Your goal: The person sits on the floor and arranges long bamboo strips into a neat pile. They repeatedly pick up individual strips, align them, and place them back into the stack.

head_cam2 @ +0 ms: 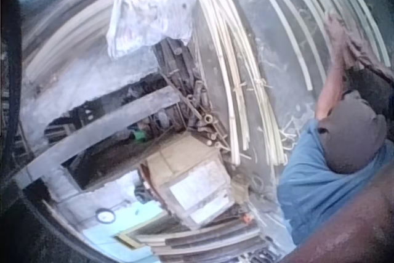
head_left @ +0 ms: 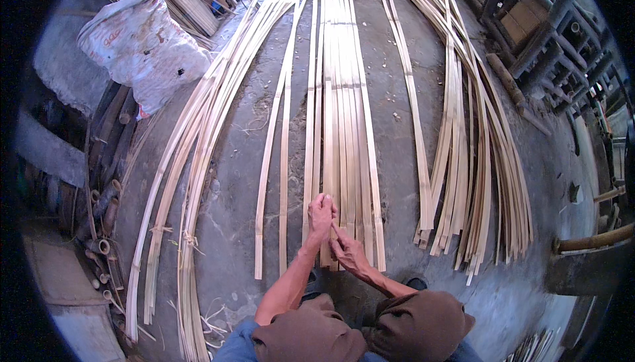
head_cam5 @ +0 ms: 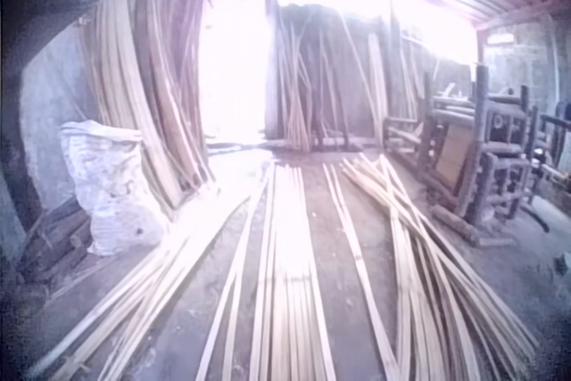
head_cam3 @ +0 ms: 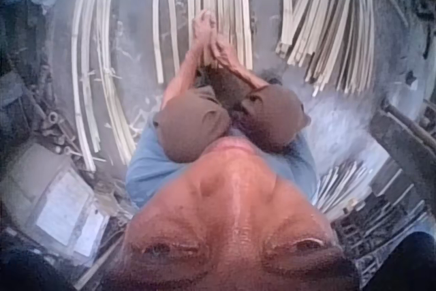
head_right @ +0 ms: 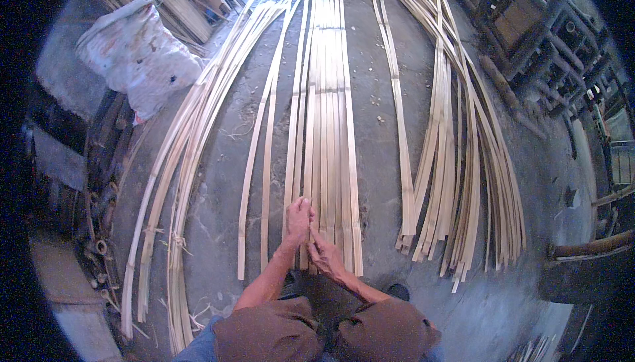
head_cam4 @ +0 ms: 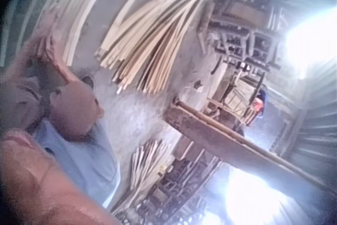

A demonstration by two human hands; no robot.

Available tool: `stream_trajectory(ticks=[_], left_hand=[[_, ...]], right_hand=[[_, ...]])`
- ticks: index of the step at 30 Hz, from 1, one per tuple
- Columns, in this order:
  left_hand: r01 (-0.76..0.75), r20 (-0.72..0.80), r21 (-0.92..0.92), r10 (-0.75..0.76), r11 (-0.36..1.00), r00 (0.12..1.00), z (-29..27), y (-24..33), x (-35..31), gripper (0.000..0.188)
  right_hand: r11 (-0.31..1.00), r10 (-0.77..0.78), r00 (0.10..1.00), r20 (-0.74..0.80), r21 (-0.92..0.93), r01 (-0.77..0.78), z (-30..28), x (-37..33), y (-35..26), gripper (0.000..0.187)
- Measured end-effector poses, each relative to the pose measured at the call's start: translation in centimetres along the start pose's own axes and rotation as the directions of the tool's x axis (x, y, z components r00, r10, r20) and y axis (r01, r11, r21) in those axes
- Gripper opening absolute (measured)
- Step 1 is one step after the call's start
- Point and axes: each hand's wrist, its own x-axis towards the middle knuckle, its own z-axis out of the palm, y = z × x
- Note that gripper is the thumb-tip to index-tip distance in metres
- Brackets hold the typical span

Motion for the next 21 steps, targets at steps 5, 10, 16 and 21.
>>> stream_trajectory(ticks=[5,10,16,21], left_hand=[[-0.023,0.029,0.011,0.023,1.0,0.999,-1.4,-2.4,0.6,0.029],[0.002,0.058,0.21,-0.014,0.978,0.998,-0.8,-1.1,-0.2,0.026],[-0.396,0.01,0.538,0.464,0.744,0.886,-2.6,-1.5,0.3,0.019],[-0.468,0.138,0.657,0.516,0.591,0.846,-2.9,-2.7,0.4,0.034]], right_hand=[[0.999,-0.032,0.996,0.078,-0.011,0.033,0.6,-0.4,0.7,0.066],[0.997,-0.071,0.997,0.023,0.02,0.071,1.1,-0.3,2.2,0.075],[0.998,-0.053,0.996,0.07,-0.021,0.055,1.9,0.1,5.1,0.078],[1.0,0.017,0.993,0.117,0.024,-0.02,1.6,0.3,5.2,0.079]])
